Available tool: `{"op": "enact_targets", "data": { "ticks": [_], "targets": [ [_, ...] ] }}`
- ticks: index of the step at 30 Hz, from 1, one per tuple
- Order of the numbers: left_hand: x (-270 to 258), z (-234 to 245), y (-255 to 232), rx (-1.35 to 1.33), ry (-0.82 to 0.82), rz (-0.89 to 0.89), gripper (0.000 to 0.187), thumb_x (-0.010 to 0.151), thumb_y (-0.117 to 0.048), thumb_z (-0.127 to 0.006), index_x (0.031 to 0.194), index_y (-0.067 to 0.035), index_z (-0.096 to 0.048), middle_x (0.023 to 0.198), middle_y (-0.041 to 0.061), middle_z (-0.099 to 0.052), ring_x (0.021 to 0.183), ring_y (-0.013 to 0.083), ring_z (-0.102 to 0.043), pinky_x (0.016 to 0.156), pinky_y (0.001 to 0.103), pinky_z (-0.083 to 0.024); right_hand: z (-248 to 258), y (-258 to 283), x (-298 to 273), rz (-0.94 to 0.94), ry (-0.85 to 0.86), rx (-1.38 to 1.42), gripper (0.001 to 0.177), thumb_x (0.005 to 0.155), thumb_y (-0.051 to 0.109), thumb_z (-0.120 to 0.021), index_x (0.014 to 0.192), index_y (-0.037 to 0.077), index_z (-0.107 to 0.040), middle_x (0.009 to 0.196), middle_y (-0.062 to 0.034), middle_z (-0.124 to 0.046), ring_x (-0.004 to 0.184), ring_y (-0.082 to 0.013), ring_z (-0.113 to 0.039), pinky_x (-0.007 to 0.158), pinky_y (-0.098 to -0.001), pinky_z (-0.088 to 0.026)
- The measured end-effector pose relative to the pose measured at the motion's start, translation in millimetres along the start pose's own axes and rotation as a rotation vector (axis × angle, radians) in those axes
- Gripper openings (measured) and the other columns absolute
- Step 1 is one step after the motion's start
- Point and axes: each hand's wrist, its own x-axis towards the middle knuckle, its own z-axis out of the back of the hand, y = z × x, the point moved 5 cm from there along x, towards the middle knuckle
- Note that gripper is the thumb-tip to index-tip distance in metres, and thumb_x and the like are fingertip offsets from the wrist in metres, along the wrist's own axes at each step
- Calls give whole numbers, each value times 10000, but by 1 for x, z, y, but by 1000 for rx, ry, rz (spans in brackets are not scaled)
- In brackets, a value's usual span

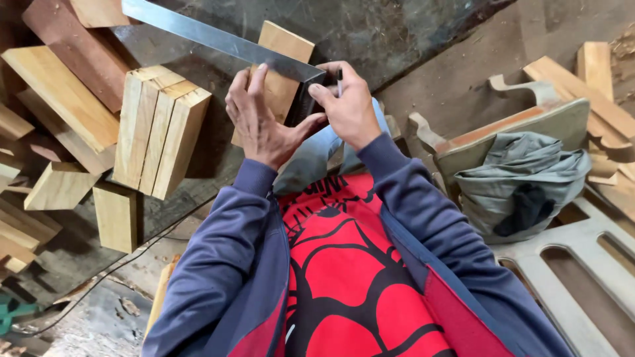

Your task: The person uses a metal ruler and a pen to measure and mark lines on small rectangular wooden blocks. They repeatedly position the ruler on different sides of the wood, draw lines, and then move the marked pieces aside to pick up new ones from a pile.

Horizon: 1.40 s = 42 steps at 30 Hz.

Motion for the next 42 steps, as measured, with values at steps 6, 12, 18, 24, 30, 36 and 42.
{"op": "enact_targets", "data": {
  "ticks": [6,12,18,24,30,36,42],
  "targets": [
    [-4,-6,-3,106,-60,-95,808,708,-621,-754,1317,-239,-386,1280,190,-362,1141,365,-460,967,446,-371,-9,-17,10,-55,128,277,110,878,96,-570,769,93,-586,524,58,-411,402,-17,-303,343,-208,-245],
    [-1,-10,-7,65,-88,-137,524,774,-423,-767,1230,-285,-550,1314,226,-330,1164,393,-459,989,465,-399,-4,-8,9,182,63,129,169,891,165,-530,749,92,-586,670,77,-496,644,-39,-428,571,-214,-394],
    [2,-13,-7,109,-65,-90,521,762,-472,-759,1217,-315,-560,1262,184,-343,1134,355,-453,983,431,-379,-2,-2,9,204,63,140,222,912,171,-497,696,120,-494,657,79,-448,637,-49,-403,592,-215,-362],
    [3,-14,-5,111,-65,-99,535,750,-461,-767,1220,-330,-549,1259,187,-351,1126,351,-472,972,430,-378,-3,-3,11,222,85,169,178,917,165,-496,757,102,-541,686,78,-459,661,-39,-400,602,-210,-361],
    [5,-13,-8,122,-102,-112,548,699,-419,-811,1185,-305,-587,1247,187,-365,1107,343,-483,963,414,-391,-5,-7,12,224,112,220,146,918,154,-500,799,88,-555,716,67,-487,676,-35,-418,600,-205,-381],
    [6,-13,-8,110,-99,-90,557,684,-408,-827,1178,-299,-594,1249,192,-368,1139,328,-471,974,412,-377,-6,-8,12,187,127,278,123,915,133,-504,815,87,-558,727,68,-498,680,-31,-420,605,-199,-381],
    [6,-15,-7,112,-91,-84,558,693,-409,-824,1186,-315,-582,1255,190,-367,1126,338,-486,965,429,-389,-7,-11,13,151,128,315,100,912,148,-519,875,79,-580,750,63,-516,684,-27,-426,602,-188,-373]
  ]
}}
